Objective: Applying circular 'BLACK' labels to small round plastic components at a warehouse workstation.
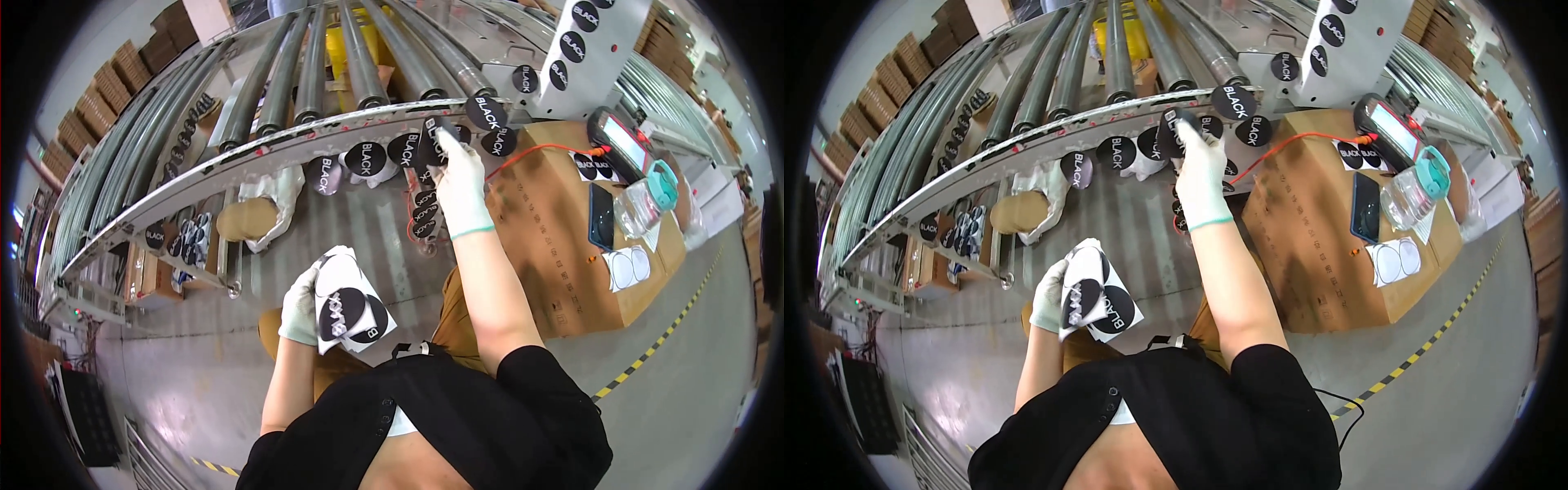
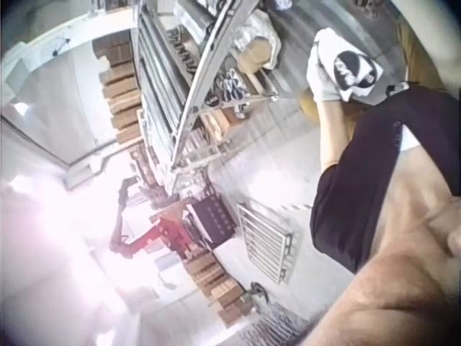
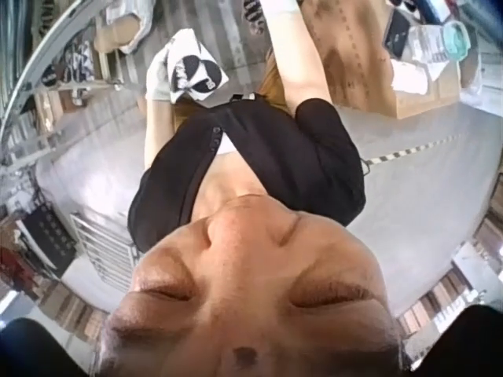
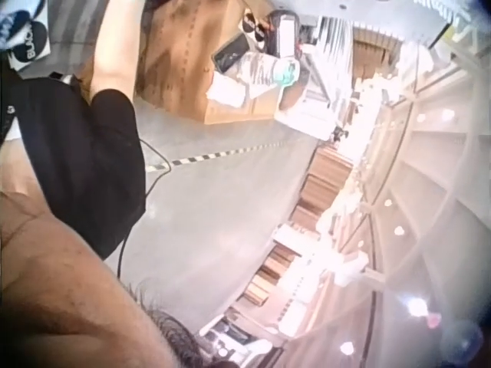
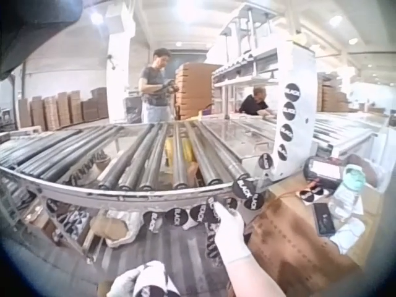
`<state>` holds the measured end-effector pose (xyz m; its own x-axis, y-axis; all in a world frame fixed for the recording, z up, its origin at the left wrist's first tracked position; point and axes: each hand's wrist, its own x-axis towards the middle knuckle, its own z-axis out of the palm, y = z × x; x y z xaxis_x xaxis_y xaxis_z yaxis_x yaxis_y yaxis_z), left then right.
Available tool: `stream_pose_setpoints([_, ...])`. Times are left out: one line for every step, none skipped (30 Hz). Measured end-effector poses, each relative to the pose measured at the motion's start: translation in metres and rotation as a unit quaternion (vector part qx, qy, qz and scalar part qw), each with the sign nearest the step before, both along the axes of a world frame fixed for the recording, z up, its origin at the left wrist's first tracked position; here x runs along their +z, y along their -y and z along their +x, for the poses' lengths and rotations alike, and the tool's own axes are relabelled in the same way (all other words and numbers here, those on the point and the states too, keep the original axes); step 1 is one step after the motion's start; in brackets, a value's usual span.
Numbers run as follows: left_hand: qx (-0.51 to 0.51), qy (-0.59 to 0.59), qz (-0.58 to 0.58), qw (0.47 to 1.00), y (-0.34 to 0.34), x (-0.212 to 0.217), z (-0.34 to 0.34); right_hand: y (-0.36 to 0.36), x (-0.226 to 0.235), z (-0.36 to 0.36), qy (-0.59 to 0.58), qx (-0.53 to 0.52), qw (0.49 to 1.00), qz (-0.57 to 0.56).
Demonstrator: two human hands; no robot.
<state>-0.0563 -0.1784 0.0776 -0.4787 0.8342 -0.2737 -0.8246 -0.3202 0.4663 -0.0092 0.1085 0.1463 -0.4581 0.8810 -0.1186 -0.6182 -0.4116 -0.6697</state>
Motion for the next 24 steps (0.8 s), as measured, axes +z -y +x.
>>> stream_pose_setpoints([0.003, -0.003, -0.009, 1.000, -0.006, 0.000, 0.001, -0.013, 0.000, -0.007, -0.001, -0.031, 0.999, -0.016])
stream_pose_setpoints([0.007, -0.005, -0.019, 1.000, -0.012, -0.002, 0.001, -0.026, 0.000, -0.014, -0.001, -0.062, 0.998, -0.032])
stream_pose_setpoints([0.052, -0.015, -0.082, 0.995, -0.010, -0.023, -0.007, -0.030, 0.003, -0.023, 0.005, -0.062, 0.997, -0.050])
stream_pose_setpoints([0.049, -0.013, -0.062, 0.997, -0.013, -0.028, -0.009, -0.030, 0.009, -0.028, 0.004, -0.064, 0.997, -0.050])
stream_pose_setpoints([0.064, -0.016, -0.087, 0.994, -0.014, -0.029, -0.009, -0.029, 0.015, -0.033, 0.024, -0.078, 0.994, -0.072])
stream_pose_setpoints([0.077, -0.018, -0.111, 0.991, -0.015, -0.030, -0.008, -0.028, 0.018, -0.037, 0.045, -0.092, 0.990, -0.093])
stream_pose_setpoints([0.076, -0.018, -0.112, 0.991, -0.015, -0.030, -0.008, -0.031, 0.018, -0.042, 0.057, -0.108, 0.988, -0.089])
stream_pose_setpoints([0.076, -0.019, -0.121, 0.990, -0.015, -0.029, -0.007, -0.033, 0.020, -0.044, 0.057, -0.108, 0.988, -0.090])
stream_pose_setpoints([0.075, -0.018, -0.129, 0.989, -0.015, -0.029, -0.008, -0.034, 0.023, -0.045, 0.070, -0.113, 0.986, -0.103])
stream_pose_setpoints([0.074, -0.017, -0.129, 0.989, -0.016, -0.032, -0.009, -0.036, 0.025, -0.047, 0.082, -0.117, 0.983, -0.117])
stream_pose_setpoints([0.059, -0.009, -0.121, 0.991, -0.017, -0.037, -0.010, -0.049, 0.012, -0.059, 0.033, -0.142, 0.986, -0.081])
stream_pose_setpoints([0.046, -0.002, -0.113, 0.992, -0.018, -0.037, -0.011, -0.051, 0.012, -0.063, 0.035, -0.141, 0.986, -0.082])
stream_pose_setpoints([0.046, 0.000, -0.115, 0.992, -0.018, -0.036, -0.010, -0.052, 0.011, -0.066, 0.067, -0.147, 0.983, -0.082])
stream_pose_setpoints([0.039, -0.003, -0.108, 0.993, -0.020, -0.034, -0.008, -0.052, 0.009, -0.068, 0.099, -0.153, 0.980, -0.083])
stream_pose_setpoints([0.037, -0.005, -0.103, 0.994, -0.021, -0.031, -0.006, -0.054, 0.005, -0.067, 0.067, -0.112, 0.990, -0.057])
stream_pose_setpoints([0.047, 0.000, -0.107, 0.993, -0.019, -0.030, -0.006, -0.051, 0.002, -0.063, 0.046, -0.058, 0.997, -0.033])
stream_pose_setpoints([0.053, -0.026, -0.101, 0.993, -0.019, -0.028, -0.008, -0.051, -0.002, -0.054, 0.075, -0.024, 0.996, -0.048])
stream_pose_setpoints([0.063, -0.050, -0.094, 0.992, -0.018, -0.027, -0.010, -0.037, 0.007, -0.038, 0.107, 0.014, 0.992, -0.061])
stream_pose_setpoints([0.087, -0.067, -0.092, 0.990, -0.017, -0.021, -0.009, -0.018, 0.010, -0.026, 0.115, 0.013, 0.991, -0.068])
stream_pose_setpoints([0.109, -0.099, -0.108, 0.983, -0.018, -0.017, -0.008, -0.001, 0.009, -0.008, 0.122, 0.007, 0.990, -0.075])
stream_pose_setpoints([0.095, -0.096, -0.100, 0.986, -0.022, -0.007, -0.006, 0.001, -0.024, 0.006, 0.103, 0.067, 0.992, 0.006])
stream_pose_setpoints([0.082, -0.096, -0.090, 0.988, -0.028, 0.003, -0.007, 0.003, -0.056, 0.015, 0.080, 0.127, 0.985, 0.087])
stream_pose_setpoints([0.081, -0.103, -0.096, 0.987, -0.030, 0.006, -0.007, 0.029, -0.053, 0.030, 0.135, 0.201, 0.951, 0.191])
stream_pose_setpoints([0.088, -0.097, -0.101, 0.986, -0.031, 0.004, -0.007, 0.057, -0.045, 0.041, 0.184, 0.270, 0.899, 0.290])
